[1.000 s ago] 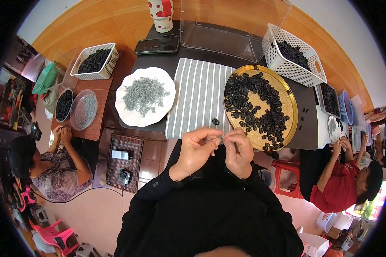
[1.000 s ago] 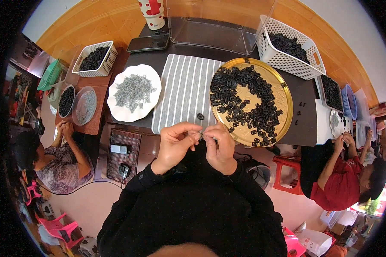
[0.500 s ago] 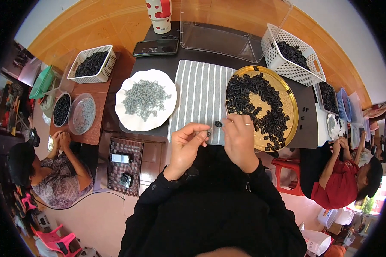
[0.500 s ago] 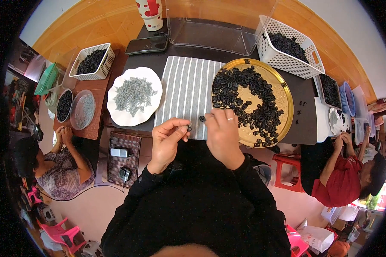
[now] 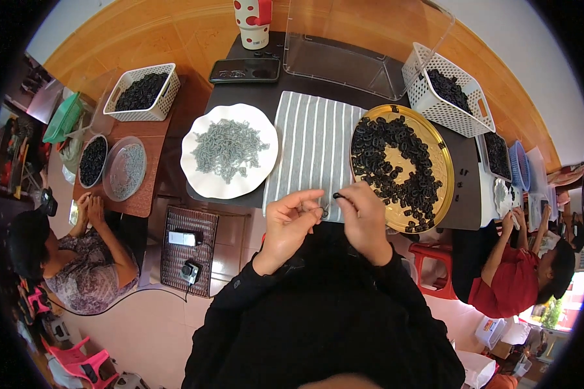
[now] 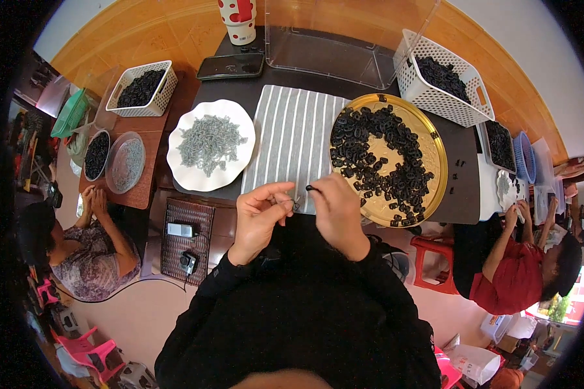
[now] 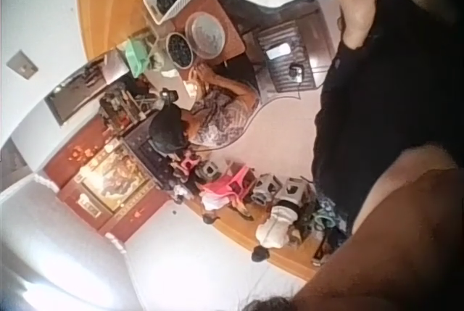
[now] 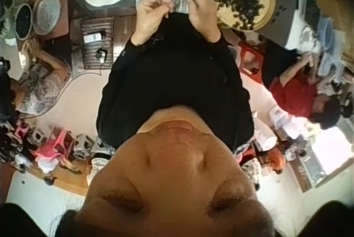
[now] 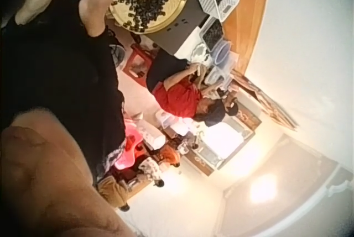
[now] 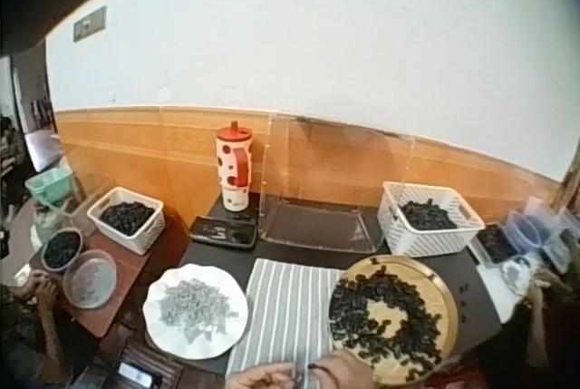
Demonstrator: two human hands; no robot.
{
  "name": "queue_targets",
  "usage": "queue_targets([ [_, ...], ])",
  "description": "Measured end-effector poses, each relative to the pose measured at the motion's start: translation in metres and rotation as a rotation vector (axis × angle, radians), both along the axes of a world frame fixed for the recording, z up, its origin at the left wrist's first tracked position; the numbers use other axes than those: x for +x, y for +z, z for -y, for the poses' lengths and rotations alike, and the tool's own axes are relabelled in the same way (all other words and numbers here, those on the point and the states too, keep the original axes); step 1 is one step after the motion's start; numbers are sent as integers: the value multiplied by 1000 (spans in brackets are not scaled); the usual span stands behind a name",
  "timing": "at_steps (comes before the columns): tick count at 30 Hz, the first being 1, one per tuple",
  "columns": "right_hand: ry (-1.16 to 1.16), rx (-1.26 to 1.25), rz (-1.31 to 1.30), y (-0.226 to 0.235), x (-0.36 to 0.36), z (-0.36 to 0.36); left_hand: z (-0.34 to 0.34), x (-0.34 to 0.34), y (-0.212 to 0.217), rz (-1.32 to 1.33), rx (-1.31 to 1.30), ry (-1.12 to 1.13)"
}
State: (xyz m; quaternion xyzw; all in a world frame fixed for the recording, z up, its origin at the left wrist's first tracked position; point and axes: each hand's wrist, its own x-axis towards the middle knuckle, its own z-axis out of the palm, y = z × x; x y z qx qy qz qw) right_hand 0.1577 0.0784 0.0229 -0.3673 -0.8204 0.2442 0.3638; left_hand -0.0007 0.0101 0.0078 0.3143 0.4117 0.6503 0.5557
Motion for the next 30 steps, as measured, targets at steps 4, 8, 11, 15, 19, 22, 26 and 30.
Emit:
queue_targets([
  [4,50,-712,-469,6,5,-3,2,5,5,-29,7,-6],
  [8,76,-833,-579,2,6,3,1,10,6,-24,35,-13],
  [11,76,-816,-617,0,6,7,3,11,5,-52,39,-42],
  [15,95,-720,-601,-5,7,9,3,11,7,-41,30,-33],
  [19,25,-116,-168,3,6,5,4,11,8,-54,18,19],
  [22,64,349,412,9,4,2,5,5,6,-37,34,68],
  [26,90,360,451,6,-8,3,5,-1,8,-27,32,121],
  [30,109,353,274,-5,-20,-4,5,-4,8,-36,39,134],
])
